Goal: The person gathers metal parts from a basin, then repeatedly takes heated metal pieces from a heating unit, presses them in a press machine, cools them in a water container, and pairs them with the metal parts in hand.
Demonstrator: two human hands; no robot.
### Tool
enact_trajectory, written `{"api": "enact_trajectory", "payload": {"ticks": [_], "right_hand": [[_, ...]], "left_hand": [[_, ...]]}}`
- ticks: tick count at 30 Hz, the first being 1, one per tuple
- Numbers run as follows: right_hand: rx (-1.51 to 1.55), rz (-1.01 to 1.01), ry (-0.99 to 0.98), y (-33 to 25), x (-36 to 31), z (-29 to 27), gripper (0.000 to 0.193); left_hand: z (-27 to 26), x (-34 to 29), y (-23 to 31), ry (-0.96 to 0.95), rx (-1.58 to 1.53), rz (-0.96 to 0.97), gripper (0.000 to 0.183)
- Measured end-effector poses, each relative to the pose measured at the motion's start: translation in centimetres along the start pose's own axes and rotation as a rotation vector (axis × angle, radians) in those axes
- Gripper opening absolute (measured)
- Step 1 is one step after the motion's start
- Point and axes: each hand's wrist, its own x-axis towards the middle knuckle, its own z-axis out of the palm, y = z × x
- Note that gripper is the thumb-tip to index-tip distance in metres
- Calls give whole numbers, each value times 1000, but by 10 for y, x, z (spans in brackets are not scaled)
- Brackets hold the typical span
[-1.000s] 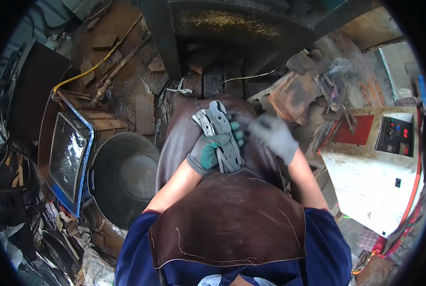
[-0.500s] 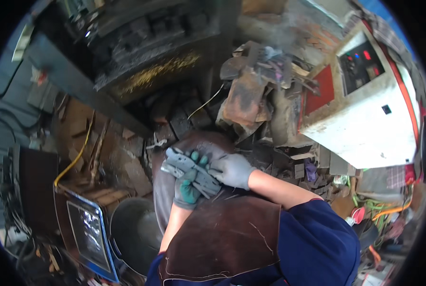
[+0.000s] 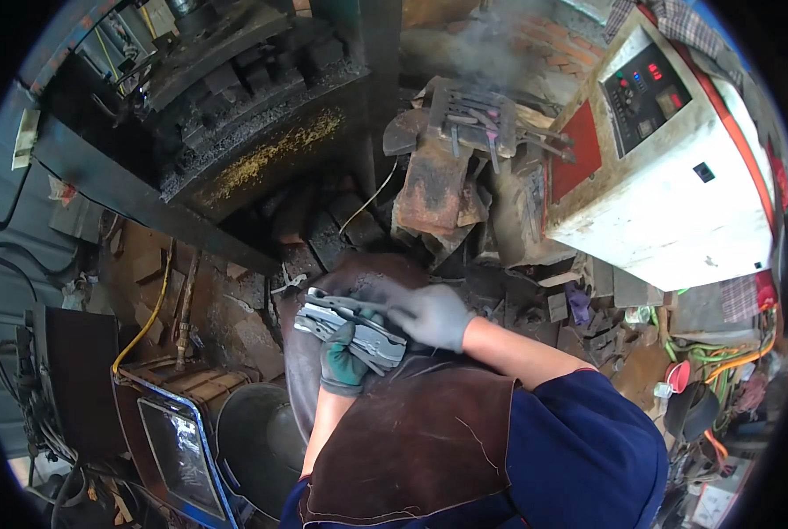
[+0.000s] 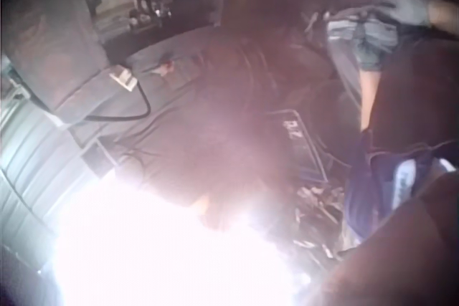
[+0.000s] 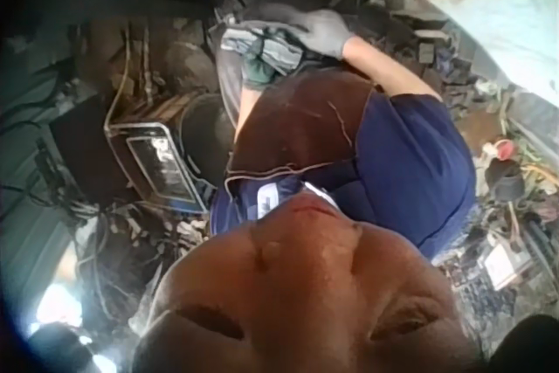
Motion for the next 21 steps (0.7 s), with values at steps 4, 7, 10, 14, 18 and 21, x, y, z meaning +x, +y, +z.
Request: {"api": "enact_trajectory", "payload": {"ticks": [4,7,10,14,18,21], "right_hand": [[1028,501,219,24,3,-41,22],[1414,439,486,76,-5,-45,23],[1460,423,651,101,-2,-51,28],[1487,346,851,129,13,-46,36],[1568,362,845,134,24,-42,34],[1612,463,836,137,42,-35,28]], "left_hand": [[-7,-2,3,-63,-85,-111,50],[7,-1,0,-92,-106,3,55],[5,-1,-1,-76,-97,6,55],[1,1,-1,-100,-87,-4,55],[1,-2,0,-87,-80,-4,56],[4,-3,0,-77,-78,-3,56]]}}
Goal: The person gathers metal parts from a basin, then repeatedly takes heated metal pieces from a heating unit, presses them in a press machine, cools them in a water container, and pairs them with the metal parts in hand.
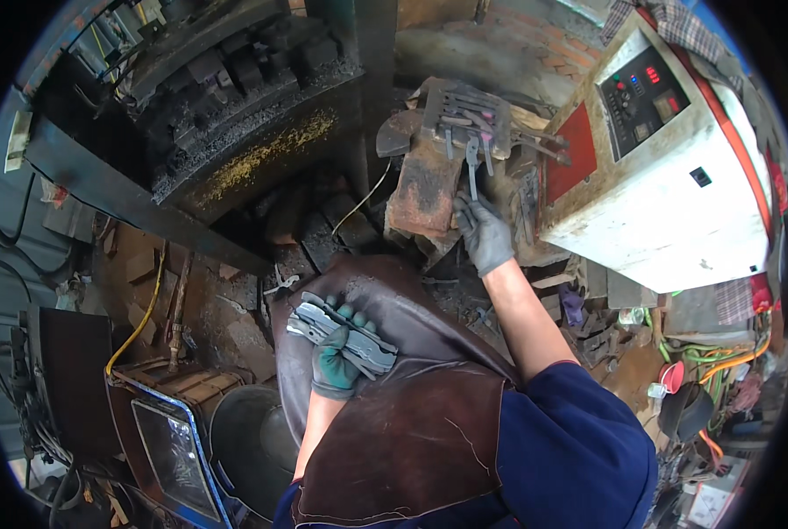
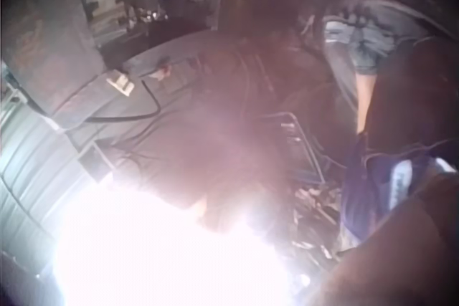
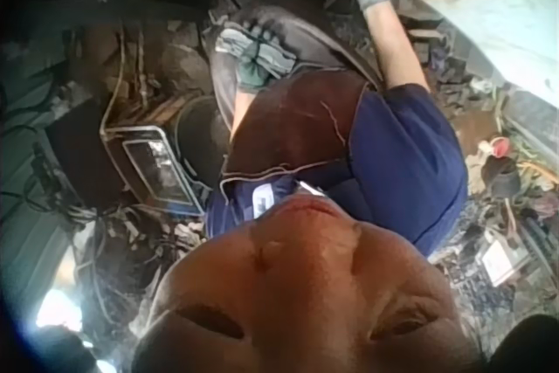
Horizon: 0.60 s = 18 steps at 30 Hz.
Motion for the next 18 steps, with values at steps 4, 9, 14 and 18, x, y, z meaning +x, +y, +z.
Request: {"api": "enact_trajectory", "payload": {"ticks": [4,9,14,18], "right_hand": [[71,-4,46,0,37,19,16],[86,95,-56,2,58,37,18],[-489,-46,-467,-7,16,191,25],[-459,125,-652,24,15,322,27]], "left_hand": [[1,3,0,-7,4,-7,55],[6,-4,6,25,-8,35,55],[8,6,6,54,-52,-37,53],[7,3,8,37,-81,1,53]]}}
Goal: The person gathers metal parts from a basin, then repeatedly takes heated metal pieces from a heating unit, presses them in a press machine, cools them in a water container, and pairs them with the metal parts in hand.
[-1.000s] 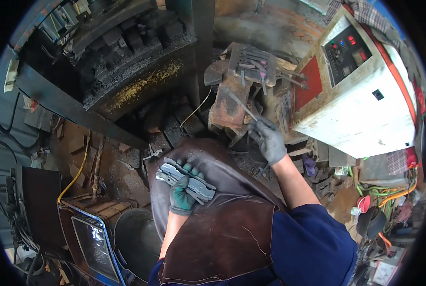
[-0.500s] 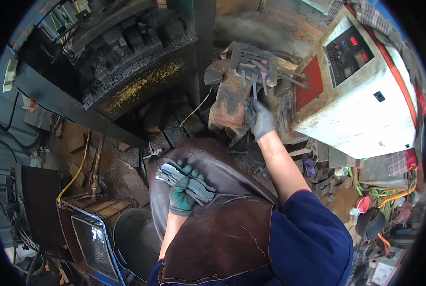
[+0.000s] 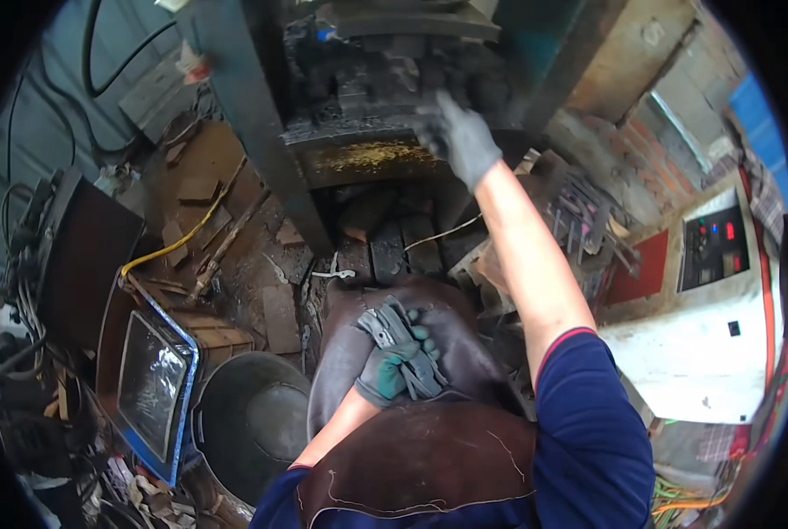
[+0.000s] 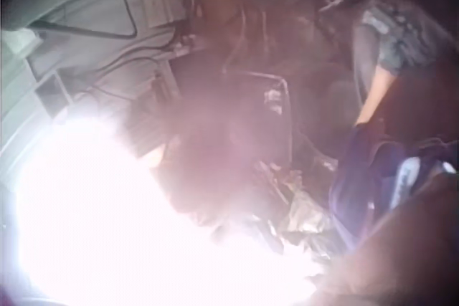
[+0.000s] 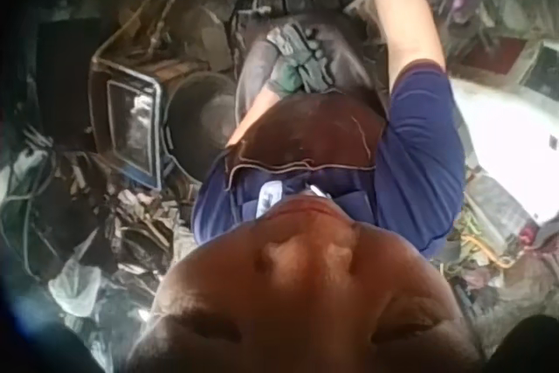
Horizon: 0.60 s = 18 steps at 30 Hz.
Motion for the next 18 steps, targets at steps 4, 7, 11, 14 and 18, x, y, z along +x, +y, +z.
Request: {"api": "enact_trajectory", "payload": {"ticks": [4,7,11,14,18], "right_hand": [[361,180,-157,19,50,33,21],[170,-20,123,42,-40,60,9],[-416,-156,-100,55,-122,71,24],[-287,-181,-442,58,-165,153,30],[-195,-173,-465,79,-146,78,25]], "left_hand": [[5,-11,9,8,-34,-16,51],[-6,-21,8,-69,-85,-17,44],[-13,0,-5,-191,13,-12,29],[-7,-2,-9,-109,142,72,27],[-23,-9,0,-84,-17,-142,28]]}}
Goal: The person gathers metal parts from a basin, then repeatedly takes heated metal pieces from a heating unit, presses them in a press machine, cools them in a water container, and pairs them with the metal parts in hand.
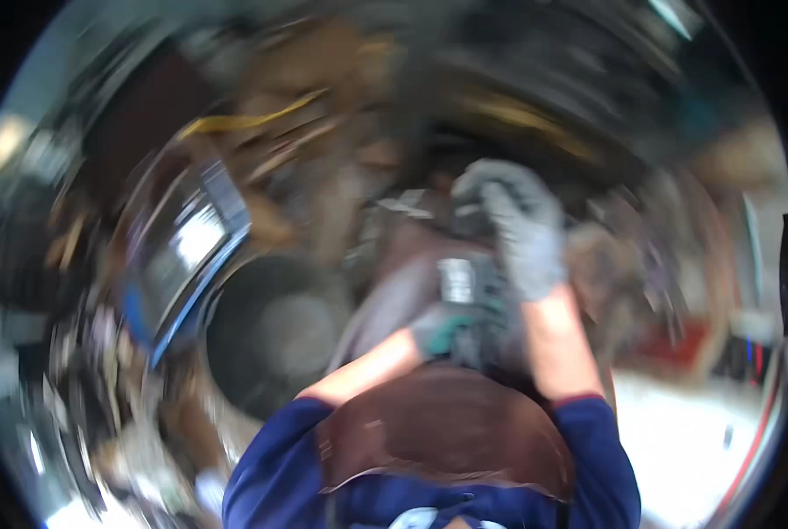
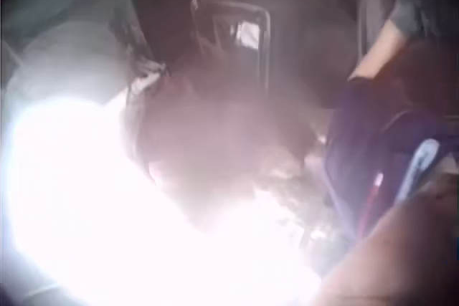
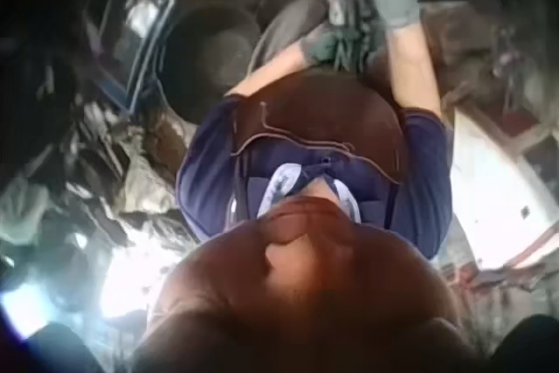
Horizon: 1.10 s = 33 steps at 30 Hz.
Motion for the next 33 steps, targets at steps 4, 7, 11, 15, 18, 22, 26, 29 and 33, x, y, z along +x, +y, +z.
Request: {"api": "enact_trajectory", "payload": {"ticks": [4,7,11,15,18,22,26,29,33], "right_hand": [[433,244,496,75,-80,-164,21],[585,406,1109,89,-157,-237,31],[326,336,1377,67,-180,-297,33],[44,222,1348,64,-180,-324,25],[-4,190,1230,52,-193,-280,22],[-227,133,1115,9,-188,-203,18],[-379,-26,706,-20,-83,-178,19],[-151,56,566,-45,21,-131,18],[-77,99,559,-40,110,-130,18]], "left_hand": [[33,3,9,135,57,181,49],[26,3,9,157,59,135,52],[27,11,-2,189,82,122,55],[31,12,-6,191,109,121,54],[24,5,-1,204,115,159,55],[30,4,-3,130,40,157,55],[15,8,-3,122,18,87,53],[13,6,0,112,-14,100,53],[20,2,4,101,-30,101,51]]}}
